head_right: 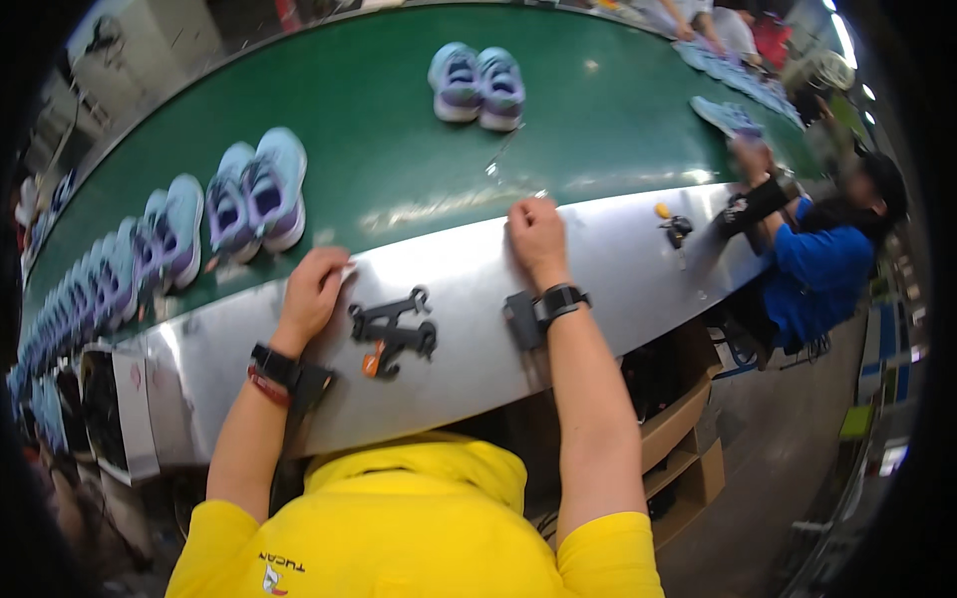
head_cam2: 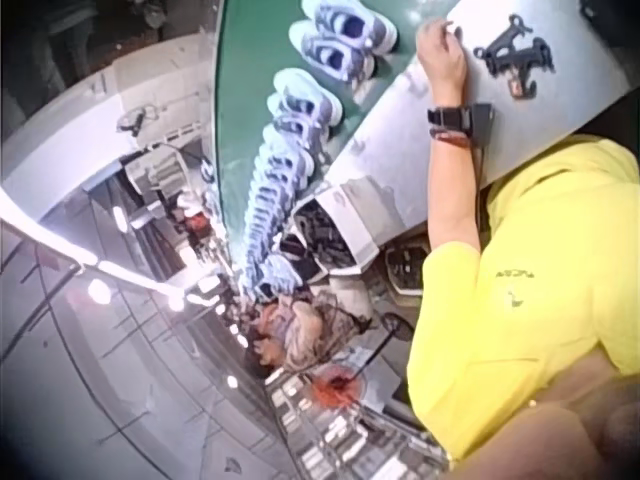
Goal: The person attaches small orange tags to the tongues of light blue and purple sneakers moving along a green conveyor belt. They pick up tags from a nearby box and clip them onto the shoes one by one as the items pass by on the assembly line.
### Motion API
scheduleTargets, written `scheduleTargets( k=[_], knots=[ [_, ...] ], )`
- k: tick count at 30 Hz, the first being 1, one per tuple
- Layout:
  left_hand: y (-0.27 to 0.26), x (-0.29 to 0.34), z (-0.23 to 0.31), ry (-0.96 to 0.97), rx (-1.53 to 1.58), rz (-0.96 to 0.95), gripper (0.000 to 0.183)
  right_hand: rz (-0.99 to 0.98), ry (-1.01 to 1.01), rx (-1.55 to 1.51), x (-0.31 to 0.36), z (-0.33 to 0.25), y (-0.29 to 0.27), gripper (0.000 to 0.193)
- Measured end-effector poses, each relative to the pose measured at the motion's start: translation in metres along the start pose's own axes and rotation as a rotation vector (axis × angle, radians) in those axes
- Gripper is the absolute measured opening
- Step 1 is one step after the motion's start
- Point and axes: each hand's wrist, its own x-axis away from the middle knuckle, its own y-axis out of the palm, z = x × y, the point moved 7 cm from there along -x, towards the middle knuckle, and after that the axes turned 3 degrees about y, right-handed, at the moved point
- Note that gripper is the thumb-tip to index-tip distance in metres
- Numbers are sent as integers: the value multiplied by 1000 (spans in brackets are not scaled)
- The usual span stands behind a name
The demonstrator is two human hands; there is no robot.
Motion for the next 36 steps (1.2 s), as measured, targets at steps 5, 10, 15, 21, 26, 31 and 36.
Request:
scheduleTargets(
  k=[5, 10, 15, 21, 26, 31, 36],
  knots=[
    [0, 2, -6, -87, 122, 7, 17, 15, -29, 27, -3, 5, 1, 11],
    [2, 1, -10, -85, 153, 23, 18, 17, -34, 26, -4, 9, 1, 11],
    [2, 1, -11, -30, 106, 11, 17, 47, -123, 61, -1, 5, 1, 12],
    [12, 0, -18, -37, 137, -16, 13, 39, -71, -12, 3, 17, 6, 9],
    [6, -1, -9, -4, 163, 5, 13, -161, -183, 71, 15, -6, 24, 28],
    [9, 1, -19, -9, 173, -12, 15, -818, -358, -16, 104, -115, 55, 98],
    [17, 2, -29, 10, 223, 8, 15, -728, -663, 109, 150, -136, 62, 81]
  ],
)
